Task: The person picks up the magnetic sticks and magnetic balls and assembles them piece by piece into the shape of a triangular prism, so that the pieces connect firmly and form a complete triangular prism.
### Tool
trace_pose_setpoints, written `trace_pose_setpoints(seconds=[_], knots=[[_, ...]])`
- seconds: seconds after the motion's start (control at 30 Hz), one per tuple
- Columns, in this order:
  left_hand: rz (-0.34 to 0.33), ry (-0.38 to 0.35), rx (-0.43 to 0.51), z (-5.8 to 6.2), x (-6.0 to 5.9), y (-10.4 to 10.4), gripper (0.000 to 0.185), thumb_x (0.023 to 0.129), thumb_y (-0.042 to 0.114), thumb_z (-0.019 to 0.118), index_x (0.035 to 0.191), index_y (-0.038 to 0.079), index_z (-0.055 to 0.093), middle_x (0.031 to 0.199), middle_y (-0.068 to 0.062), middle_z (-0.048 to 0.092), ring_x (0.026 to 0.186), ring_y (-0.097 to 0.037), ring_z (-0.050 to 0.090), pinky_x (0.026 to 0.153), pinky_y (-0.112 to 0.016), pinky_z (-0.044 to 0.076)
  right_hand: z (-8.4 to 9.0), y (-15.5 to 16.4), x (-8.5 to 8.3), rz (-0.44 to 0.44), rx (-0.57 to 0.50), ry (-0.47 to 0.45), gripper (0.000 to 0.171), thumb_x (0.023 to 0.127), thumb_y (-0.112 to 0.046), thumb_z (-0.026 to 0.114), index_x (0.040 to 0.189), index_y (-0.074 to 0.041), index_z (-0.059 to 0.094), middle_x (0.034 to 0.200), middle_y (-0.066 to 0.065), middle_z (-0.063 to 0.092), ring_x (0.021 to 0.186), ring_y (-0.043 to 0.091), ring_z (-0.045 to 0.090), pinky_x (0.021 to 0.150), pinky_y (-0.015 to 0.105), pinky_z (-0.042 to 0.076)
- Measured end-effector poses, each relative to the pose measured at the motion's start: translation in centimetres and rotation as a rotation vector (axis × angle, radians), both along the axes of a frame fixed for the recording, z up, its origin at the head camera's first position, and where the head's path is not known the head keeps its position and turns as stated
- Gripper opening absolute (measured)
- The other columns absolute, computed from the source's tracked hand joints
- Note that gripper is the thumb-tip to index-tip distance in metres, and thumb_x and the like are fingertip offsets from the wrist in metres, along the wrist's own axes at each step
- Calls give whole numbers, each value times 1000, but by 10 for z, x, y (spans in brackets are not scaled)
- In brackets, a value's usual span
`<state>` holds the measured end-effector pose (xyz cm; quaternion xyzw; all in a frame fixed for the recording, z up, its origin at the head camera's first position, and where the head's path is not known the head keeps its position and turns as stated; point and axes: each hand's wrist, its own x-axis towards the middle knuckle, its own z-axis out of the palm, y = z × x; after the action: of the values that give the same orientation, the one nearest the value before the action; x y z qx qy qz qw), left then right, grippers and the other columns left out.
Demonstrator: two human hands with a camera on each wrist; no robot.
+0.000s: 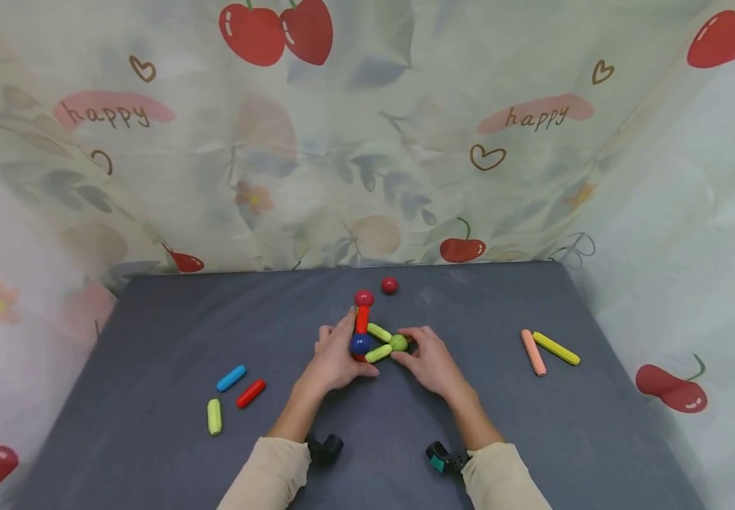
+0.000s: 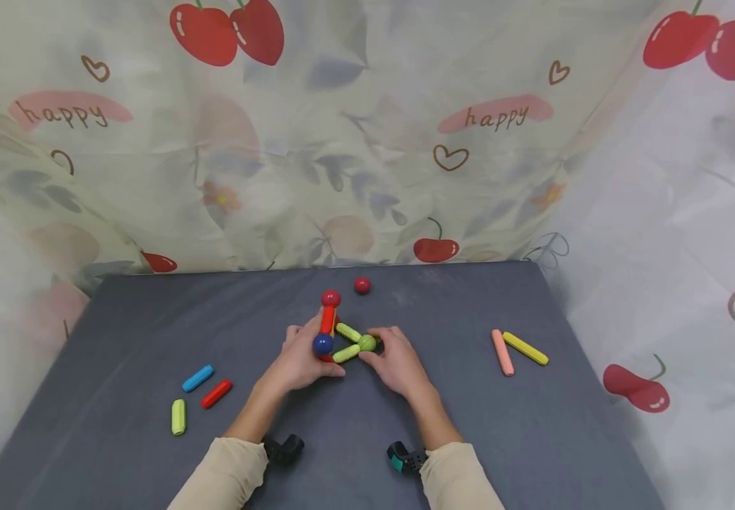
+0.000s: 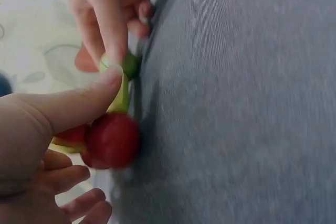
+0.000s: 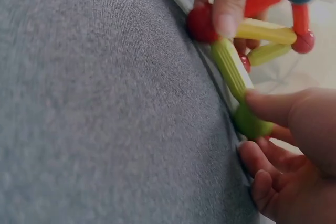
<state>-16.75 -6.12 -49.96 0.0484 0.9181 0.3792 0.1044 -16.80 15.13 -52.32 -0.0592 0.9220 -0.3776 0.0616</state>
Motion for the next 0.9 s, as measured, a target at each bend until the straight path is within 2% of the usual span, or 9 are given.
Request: trace_pose_setpoints(seconds=[0.13, 0.27, 0.33, 0.43, 0.53, 0.63, 0.67, 0.77, 0.9], knots=[[74, 22, -6, -4, -3, -11, 109, 71, 31, 95, 160, 17, 34, 156, -11, 45, 127, -35, 37, 107, -53, 38, 2, 0, 5, 34, -9, -34, 31, 91, -32, 78, 118, -19, 72, 100, -2, 66, 72, 8, 57, 67, 25, 48], [138, 51, -46, -6, -8, -22, 88, 72, 31, 95, 148, 14, 53, 126, -14, 58, 112, -32, 47, 98, -48, 46, 5, 0, 9, 87, -53, -70, 21, 90, -34, 79, 106, -22, 74, 90, -6, 69, 68, 8, 59, 64, 23, 49], [159, 54, -48, -6, -11, -26, 74, 73, 28, 94, 136, 11, 62, 113, -12, 62, 101, -29, 54, 91, -44, 49, 5, 0, 9, 94, -58, -79, 19, 91, -35, 78, 104, -22, 75, 89, -7, 70, 70, 8, 60, 65, 23, 50], [173, 54, -33, -6, -13, -31, 53, 75, 22, 92, 120, 10, 68, 100, -7, 68, 88, -23, 60, 83, -40, 52, 6, -3, 7, 57, -37, -40, 23, 94, -35, 74, 110, -18, 74, 98, -4, 70, 77, 8, 62, 71, 26, 52], [178, 54, -12, -5, -14, -34, 43, 79, 20, 89, 117, 12, 71, 102, -4, 73, 87, -19, 64, 81, -39, 53, 6, -7, 1, -2, -16, 22, 37, 97, -36, 70, 125, -13, 69, 114, 2, 69, 84, 11, 63, 77, 31, 54], [183, 64, 4, -6, -14, -34, 44, 83, 20, 86, 124, 15, 70, 110, -2, 75, 91, -17, 66, 83, -39, 55, 7, -13, -9, -22, -35, 58, 46, 99, -36, 67, 137, -11, 62, 123, 8, 66, 87, 15, 63, 81, 36, 54], [182, 62, 7, -5, -14, -34, 46, 84, 20, 86, 126, 16, 70, 112, -1, 76, 92, -17, 66, 83, -39, 54, 6, -15, -13, -22, -44, 66, 45, 100, -35, 66, 137, -11, 61, 124, 8, 66, 90, 17, 64, 83, 38, 54], [167, 40, 25, 0, -10, -35, 52, 86, 22, 84, 134, 19, 66, 120, 0, 74, 97, -17, 66, 85, -39, 54, 4, -19, -25, -11, -65, 108, 34, 100, -30, 67, 127, -10, 66, 108, 8, 66, 84, 18, 59, 79, 35, 51], [147, 14, 49, 15, 2, -47, 57, 89, 23, 81, 142, 22, 60, 133, 0, 68, 112, -21, 65, 94, -43, 54, 2, -18, -34, 3, -44, 175, 23, 96, -25, 72, 112, -10, 71, 97, 7, 67, 78, 18, 57, 74, 31, 46]])
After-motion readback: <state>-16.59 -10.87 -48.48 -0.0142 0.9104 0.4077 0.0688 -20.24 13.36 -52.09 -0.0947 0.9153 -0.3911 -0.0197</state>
